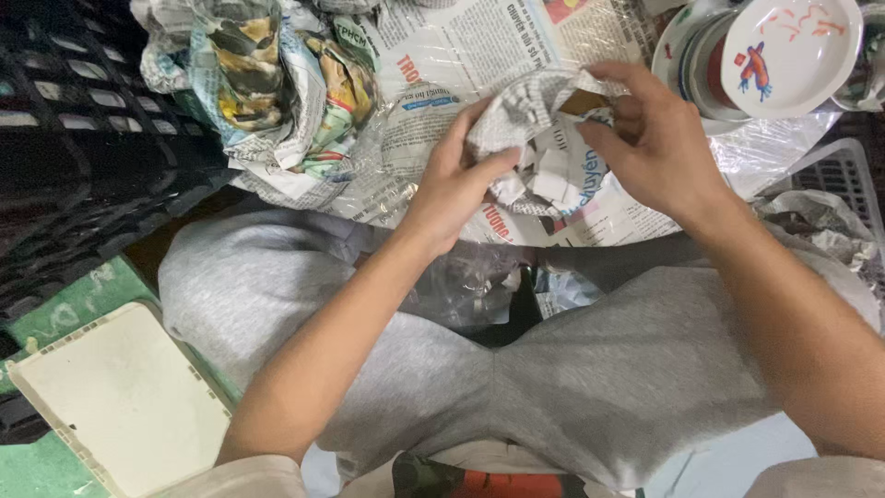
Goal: The person sits on the floor and unwraps several small ceramic dishes and bowls from newspaper and plastic wrap. They remove the wrapping from each item and place the unwrapped dishes into a growing stack on the right side of the frame.
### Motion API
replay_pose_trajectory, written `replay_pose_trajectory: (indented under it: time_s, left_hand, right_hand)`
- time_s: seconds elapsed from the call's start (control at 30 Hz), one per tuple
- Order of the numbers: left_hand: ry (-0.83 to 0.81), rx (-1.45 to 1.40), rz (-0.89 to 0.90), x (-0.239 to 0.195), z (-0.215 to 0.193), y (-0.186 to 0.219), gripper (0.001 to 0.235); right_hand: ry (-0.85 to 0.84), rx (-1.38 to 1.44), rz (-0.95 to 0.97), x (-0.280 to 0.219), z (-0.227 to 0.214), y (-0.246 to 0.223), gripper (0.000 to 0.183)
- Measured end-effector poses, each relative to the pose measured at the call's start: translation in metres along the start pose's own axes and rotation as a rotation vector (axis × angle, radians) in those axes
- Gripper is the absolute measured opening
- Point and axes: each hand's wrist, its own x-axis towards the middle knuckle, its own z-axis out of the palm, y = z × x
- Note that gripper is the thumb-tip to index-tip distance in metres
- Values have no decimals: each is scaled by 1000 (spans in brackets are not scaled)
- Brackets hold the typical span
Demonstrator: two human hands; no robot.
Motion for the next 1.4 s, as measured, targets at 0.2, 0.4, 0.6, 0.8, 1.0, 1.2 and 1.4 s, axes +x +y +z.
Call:
replay_pose_trajectory:
  time_s: [0.2, 0.4, 0.6, 0.8, 1.0, 1.2, 1.4]
  left_hand:
    - [32, 169, 192, -2, -4, 0, 44]
    - [93, 316, 269, 3, -2, -6, 41]
    - [53, 71, 160, 5, -3, -4, 43]
    - [108, -167, 20, 7, -11, 7, 47]
    - [92, -164, 35, 8, -13, 12, 50]
    - [97, 116, 114, -3, -9, 12, 44]
    - [105, 107, 121, -7, -7, 11, 48]
  right_hand:
    - [112, -309, -279, -8, 8, -20, 25]
    - [168, -620, -458, -9, 14, -12, 21]
    - [104, -215, -359, -4, 4, -6, 4]
    - [80, 549, -178, -2, -15, -2, 16]
    - [42, 608, -190, -1, -33, 17, 19]
    - [-22, -232, -286, -14, -36, 14, 29]
    - [-22, -542, -410, -23, -24, 2, 42]
